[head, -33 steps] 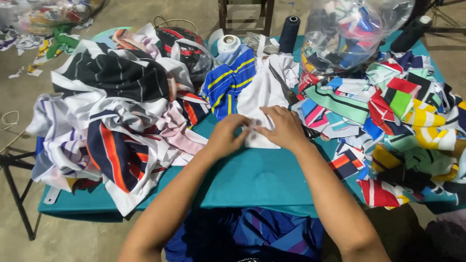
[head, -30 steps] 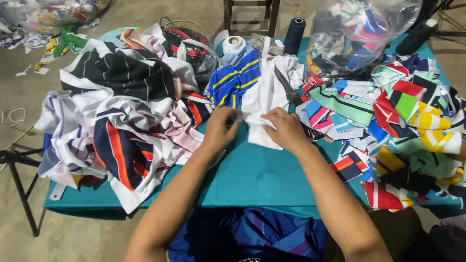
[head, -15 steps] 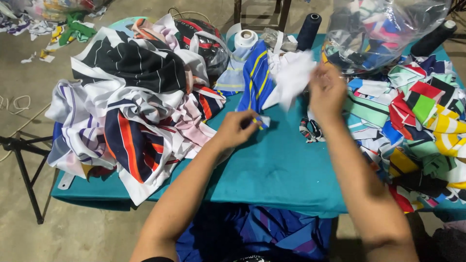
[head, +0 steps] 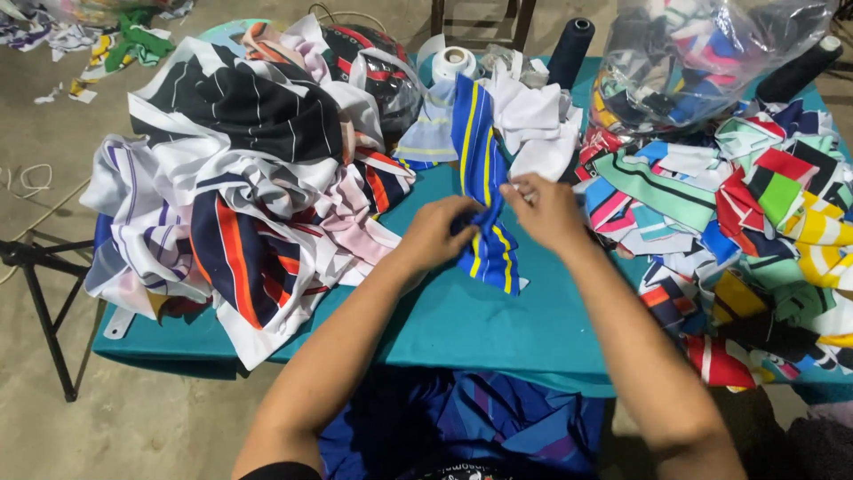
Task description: Sorting through a pile of colorful fabric scraps and using scissors to trim specific pieces.
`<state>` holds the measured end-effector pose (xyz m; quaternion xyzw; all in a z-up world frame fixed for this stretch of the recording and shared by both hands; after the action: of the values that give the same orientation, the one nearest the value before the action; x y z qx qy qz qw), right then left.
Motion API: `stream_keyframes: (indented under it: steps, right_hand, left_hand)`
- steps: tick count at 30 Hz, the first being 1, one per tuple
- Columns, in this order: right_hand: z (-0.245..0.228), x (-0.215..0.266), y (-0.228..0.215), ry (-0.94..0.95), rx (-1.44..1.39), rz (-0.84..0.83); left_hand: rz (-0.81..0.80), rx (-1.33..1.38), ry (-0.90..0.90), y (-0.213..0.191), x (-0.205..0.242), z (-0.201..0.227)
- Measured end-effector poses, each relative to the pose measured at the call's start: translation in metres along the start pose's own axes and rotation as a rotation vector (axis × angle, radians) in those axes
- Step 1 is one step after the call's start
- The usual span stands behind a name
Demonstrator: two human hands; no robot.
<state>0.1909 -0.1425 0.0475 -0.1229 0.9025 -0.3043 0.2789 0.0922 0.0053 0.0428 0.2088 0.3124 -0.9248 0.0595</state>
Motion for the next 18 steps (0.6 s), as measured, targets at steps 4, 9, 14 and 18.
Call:
stream_keyframes:
  steps: [4,9,14,18]
  right_hand:
    - [-0.008,0.011,0.002,0.008,0.035,-0.040]
    - [0.003,0.014,0.015,-0.051,0.132,-0.112]
    - [-0.006,0.014,0.002,-0.034,-0.091,-0.061]
    - [0.008,0.012,0.006,0.036,-0.144,-0.065]
  left_hand:
    - [-0.107,0.574,-0.092,0.016,0.009,0.024]
    - [-0.093,0.417,-0.090,0.015,0.005,0.017]
    - [0.028,0.290,-0.090,0.004,-0.002,0.000]
    - [0.057,0.243,-0.086,0.001,-0.002,-0.010]
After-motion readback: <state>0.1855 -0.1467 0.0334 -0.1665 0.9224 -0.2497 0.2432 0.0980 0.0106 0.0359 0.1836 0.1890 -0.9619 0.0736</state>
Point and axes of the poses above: each hand's wrist, its own x-axis away from the middle knuckle, its own y-axis out of the palm, z = x × y, the point moved 10 cm from there along -x, towards the middle knuckle, and after that the axes turned 5 degrees about z, right-handed, at the moved point
